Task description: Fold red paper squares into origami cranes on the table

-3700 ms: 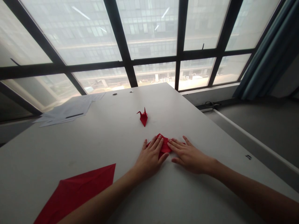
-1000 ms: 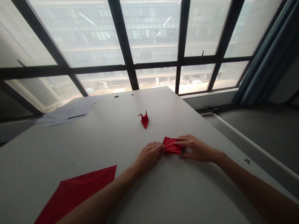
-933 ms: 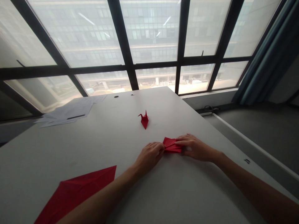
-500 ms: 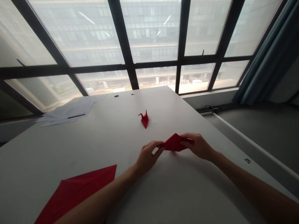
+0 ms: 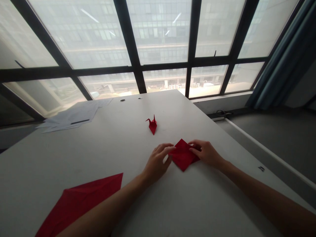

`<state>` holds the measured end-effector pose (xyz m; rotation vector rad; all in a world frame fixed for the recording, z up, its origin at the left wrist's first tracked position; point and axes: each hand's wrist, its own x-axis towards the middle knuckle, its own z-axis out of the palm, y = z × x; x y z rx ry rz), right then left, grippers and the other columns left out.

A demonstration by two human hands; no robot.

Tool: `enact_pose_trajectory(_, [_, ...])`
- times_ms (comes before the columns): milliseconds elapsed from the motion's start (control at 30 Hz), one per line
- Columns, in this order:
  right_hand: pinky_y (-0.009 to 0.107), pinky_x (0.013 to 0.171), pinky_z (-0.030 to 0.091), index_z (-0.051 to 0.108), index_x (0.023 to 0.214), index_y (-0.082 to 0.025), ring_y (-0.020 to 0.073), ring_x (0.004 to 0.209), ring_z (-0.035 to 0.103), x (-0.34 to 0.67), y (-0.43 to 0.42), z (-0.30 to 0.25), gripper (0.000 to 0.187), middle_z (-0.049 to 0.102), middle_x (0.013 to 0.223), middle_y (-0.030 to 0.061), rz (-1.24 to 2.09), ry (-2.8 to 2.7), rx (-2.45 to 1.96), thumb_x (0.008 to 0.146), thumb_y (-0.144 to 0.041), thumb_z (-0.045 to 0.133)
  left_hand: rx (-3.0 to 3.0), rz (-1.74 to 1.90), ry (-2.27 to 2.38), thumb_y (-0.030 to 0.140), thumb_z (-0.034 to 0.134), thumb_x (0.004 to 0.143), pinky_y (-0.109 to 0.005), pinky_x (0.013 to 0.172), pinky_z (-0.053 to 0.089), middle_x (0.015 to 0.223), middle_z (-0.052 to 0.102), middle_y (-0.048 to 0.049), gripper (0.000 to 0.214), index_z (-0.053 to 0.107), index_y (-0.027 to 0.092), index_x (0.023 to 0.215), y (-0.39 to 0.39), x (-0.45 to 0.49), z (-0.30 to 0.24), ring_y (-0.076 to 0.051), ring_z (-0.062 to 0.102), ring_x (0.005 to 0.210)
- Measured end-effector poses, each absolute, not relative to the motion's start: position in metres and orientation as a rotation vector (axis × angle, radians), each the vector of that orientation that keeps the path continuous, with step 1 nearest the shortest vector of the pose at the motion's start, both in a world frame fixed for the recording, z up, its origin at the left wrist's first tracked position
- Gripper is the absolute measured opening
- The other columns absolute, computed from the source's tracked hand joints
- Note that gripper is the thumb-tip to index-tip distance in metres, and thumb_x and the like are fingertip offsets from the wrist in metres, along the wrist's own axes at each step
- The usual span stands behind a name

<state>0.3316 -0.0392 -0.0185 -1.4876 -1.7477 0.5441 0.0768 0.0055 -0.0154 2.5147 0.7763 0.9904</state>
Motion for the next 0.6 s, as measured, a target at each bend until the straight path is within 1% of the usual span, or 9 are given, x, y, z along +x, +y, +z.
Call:
enact_pose_trajectory(67, [0.038, 0.084, 0.052, 0.07, 0.11, -0.022, 0.0229, 0.09, 0.065, 0.331, -0.038, -0.02, 0.024, 0.072, 0.097, 0.0053, 0.356, -1.854, -1.498, 0.086, -0.02, 0.065, 2.668, 0.746, 0.63, 0.021, 0.054, 0.097, -0.042, 0.112, 0.039, 0.138, 0.059, -0.0052, 0.039, 0.057, 0.03, 0.134, 0.005, 0.076, -0.018, -0.022, 0.05, 0.133])
enact_pose_trajectory(133, [0.04, 0.092, 0.049, 0.07, 0.11, -0.022, 0.0248, 0.099, 0.062, 0.328, -0.041, -0.018, 0.024, 0.07, 0.104, 0.007, 0.195, -1.939, -1.494, 0.086, -0.018, 0.064, 2.753, 0.576, 0.598, 0.027, 0.052, 0.099, -0.045, 0.115, 0.034, 0.144, 0.054, -0.0043, 0.042, 0.051, 0.031, 0.141, 0.004, 0.076, -0.02, -0.023, 0.045, 0.138])
enact_pose_trajectory(233, [0.039, 0.091, 0.049, 0.07, 0.108, -0.023, 0.0242, 0.1, 0.061, 0.323, -0.048, -0.012, 0.02, 0.069, 0.105, 0.0067, 0.149, -2.048, -1.499, 0.091, -0.02, 0.061, 2.786, 0.519, 0.702, 0.035, 0.051, 0.1, -0.047, 0.113, 0.035, 0.147, 0.052, -0.0054, 0.042, 0.05, 0.03, 0.142, 0.004, 0.075, -0.02, -0.025, 0.045, 0.137])
enact_pose_trajectory(300, [0.039, 0.091, 0.049, 0.071, 0.106, -0.024, 0.0241, 0.101, 0.061, 0.32, -0.051, -0.01, 0.018, 0.069, 0.106, 0.0061, 0.169, -2.123, -1.494, 0.092, -0.022, 0.06, 2.784, 0.536, 0.755, 0.038, 0.057, 0.097, -0.046, 0.11, 0.037, 0.144, 0.054, -0.0058, 0.043, 0.053, 0.03, 0.139, 0.005, 0.075, -0.02, -0.026, 0.047, 0.134])
enact_pose_trajectory(367, [0.042, 0.095, 0.048, 0.071, 0.108, -0.025, 0.0251, 0.106, 0.061, 0.32, -0.052, -0.012, 0.02, 0.07, 0.113, 0.0061, 0.175, -2.17, -1.488, 0.093, -0.024, 0.06, 2.767, 0.549, 0.783, 0.038, 0.063, 0.093, -0.045, 0.106, 0.039, 0.139, 0.059, -0.0056, 0.044, 0.056, 0.03, 0.136, 0.006, 0.075, -0.019, -0.026, 0.05, 0.129])
enact_pose_trajectory(500, [0.047, 0.107, 0.041, 0.068, 0.122, -0.025, 0.0268, 0.122, 0.057, 0.325, -0.046, -0.02, 0.03, 0.065, 0.131, 0.0061, 0.202, -2.214, -1.452, 0.096, -0.023, 0.053, 2.702, 0.608, 0.833, 0.034, 0.071, 0.088, -0.041, 0.099, 0.042, 0.127, 0.066, -0.0047, 0.042, 0.062, 0.029, 0.128, 0.008, 0.074, -0.019, -0.025, 0.057, 0.117])
enact_pose_trajectory(600, [0.049, 0.112, 0.037, 0.065, 0.127, -0.026, 0.0262, 0.131, 0.052, 0.33, -0.042, -0.024, 0.034, 0.061, 0.138, 0.0049, 0.244, -2.237, -1.42, 0.097, -0.022, 0.049, 2.678, 0.644, 0.822, 0.034, 0.074, 0.086, -0.04, 0.097, 0.044, 0.12, 0.07, -0.0052, 0.036, 0.067, 0.028, 0.121, 0.01, 0.074, -0.021, -0.024, 0.06, 0.112])
